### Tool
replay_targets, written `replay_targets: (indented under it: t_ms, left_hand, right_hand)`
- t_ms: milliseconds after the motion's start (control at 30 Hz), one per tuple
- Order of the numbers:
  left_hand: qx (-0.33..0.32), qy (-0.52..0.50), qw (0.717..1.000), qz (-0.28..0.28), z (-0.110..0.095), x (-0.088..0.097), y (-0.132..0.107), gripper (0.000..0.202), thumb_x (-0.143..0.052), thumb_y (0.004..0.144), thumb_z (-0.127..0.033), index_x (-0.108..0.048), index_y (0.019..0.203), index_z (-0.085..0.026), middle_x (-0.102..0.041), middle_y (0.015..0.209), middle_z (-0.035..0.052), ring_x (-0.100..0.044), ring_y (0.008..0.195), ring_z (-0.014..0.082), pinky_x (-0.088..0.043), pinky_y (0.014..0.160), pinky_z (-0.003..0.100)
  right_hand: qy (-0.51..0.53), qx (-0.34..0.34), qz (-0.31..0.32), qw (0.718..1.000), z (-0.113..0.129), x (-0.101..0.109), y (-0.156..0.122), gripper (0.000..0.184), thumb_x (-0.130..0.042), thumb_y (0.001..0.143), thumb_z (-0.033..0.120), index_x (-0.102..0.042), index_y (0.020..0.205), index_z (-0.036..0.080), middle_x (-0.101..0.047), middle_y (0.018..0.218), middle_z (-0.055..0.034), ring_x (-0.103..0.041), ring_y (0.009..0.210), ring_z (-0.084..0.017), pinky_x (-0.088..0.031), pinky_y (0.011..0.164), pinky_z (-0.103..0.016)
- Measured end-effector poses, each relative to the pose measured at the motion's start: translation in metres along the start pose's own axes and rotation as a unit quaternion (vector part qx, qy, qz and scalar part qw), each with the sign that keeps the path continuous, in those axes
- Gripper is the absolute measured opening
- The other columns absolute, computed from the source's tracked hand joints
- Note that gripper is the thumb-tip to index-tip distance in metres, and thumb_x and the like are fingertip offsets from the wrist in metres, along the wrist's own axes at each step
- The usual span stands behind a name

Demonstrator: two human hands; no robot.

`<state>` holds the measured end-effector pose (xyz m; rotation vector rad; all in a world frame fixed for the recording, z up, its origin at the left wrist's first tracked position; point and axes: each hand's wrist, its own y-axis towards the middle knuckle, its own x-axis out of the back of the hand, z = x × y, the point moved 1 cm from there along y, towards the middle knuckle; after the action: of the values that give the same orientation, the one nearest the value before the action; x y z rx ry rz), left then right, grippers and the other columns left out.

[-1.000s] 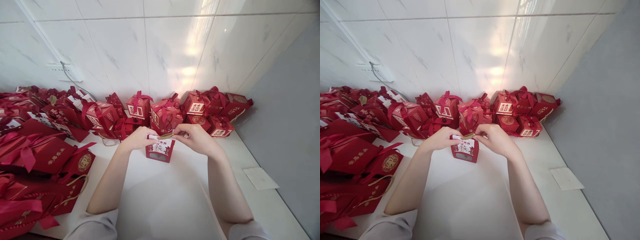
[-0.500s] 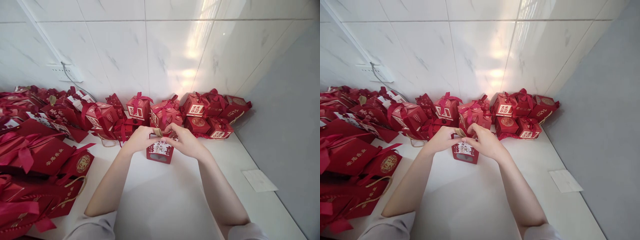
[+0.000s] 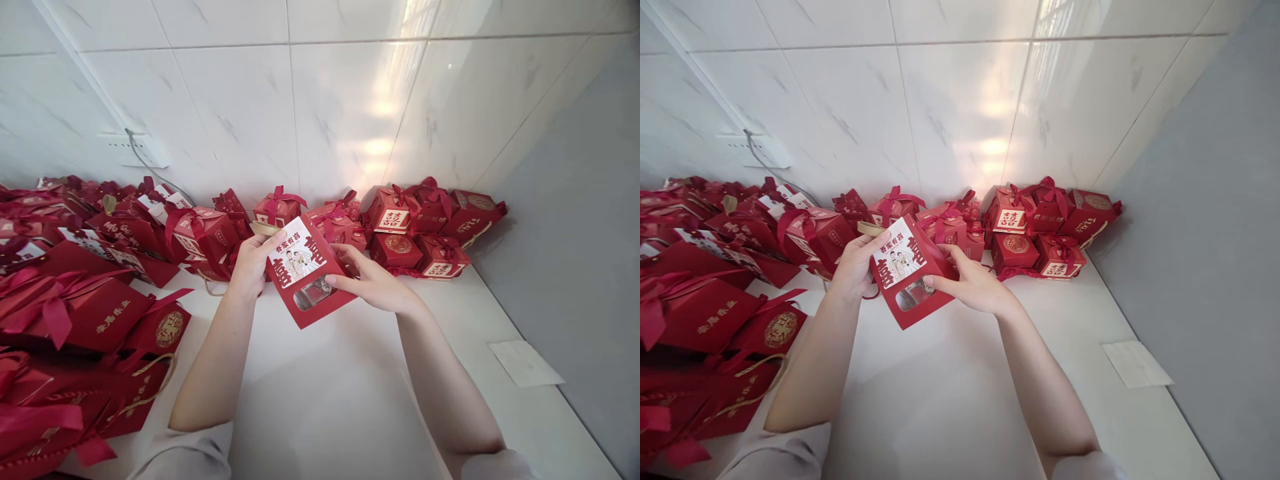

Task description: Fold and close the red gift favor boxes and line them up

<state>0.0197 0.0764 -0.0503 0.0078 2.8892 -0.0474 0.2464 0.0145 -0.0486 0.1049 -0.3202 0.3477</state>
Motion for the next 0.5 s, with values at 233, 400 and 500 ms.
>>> replay_targets:
  t_ms: [233, 400, 500]
  left_hand:
    - [-0.157, 0.033, 0.985, -0.062, -0.021, -0.005, -0.019, 0.075, -0.072, 0.078, -0.045, -0.038, 0.143, -0.034, -0.048, 0.144, 0.0075, -0.051, 0.128, 0.0261, -0.051, 0.096, 0.034]
    - [-0.088, 0.106, 0.989, 0.061, -0.022, -0.016, -0.039, 0.089, -0.071, 0.079, -0.046, -0.021, 0.152, -0.035, -0.028, 0.158, 0.0031, -0.028, 0.144, 0.0284, -0.034, 0.114, 0.041]
    - [-0.096, 0.100, 0.987, 0.080, -0.019, -0.019, -0.039, 0.088, -0.074, 0.078, -0.040, -0.025, 0.151, -0.035, -0.027, 0.159, -0.0011, -0.021, 0.147, 0.0229, -0.029, 0.116, 0.033]
  right_hand:
    - [0.012, 0.076, -0.149, 0.986, 0.007, -0.016, 0.001, 0.063, -0.067, 0.085, 0.047, -0.038, 0.136, 0.026, -0.054, 0.135, -0.0089, -0.054, 0.121, -0.024, -0.049, 0.098, -0.040]
    - [-0.057, 0.123, -0.181, 0.974, 0.022, -0.035, -0.009, 0.074, -0.069, 0.084, 0.045, -0.032, 0.145, 0.024, -0.040, 0.149, -0.0107, -0.040, 0.135, -0.029, -0.041, 0.108, -0.044]
    - [-0.004, 0.110, -0.062, 0.992, 0.030, -0.040, -0.017, 0.070, -0.062, 0.090, 0.042, -0.028, 0.149, 0.029, -0.034, 0.153, -0.0061, -0.041, 0.135, -0.027, -0.051, 0.098, -0.039]
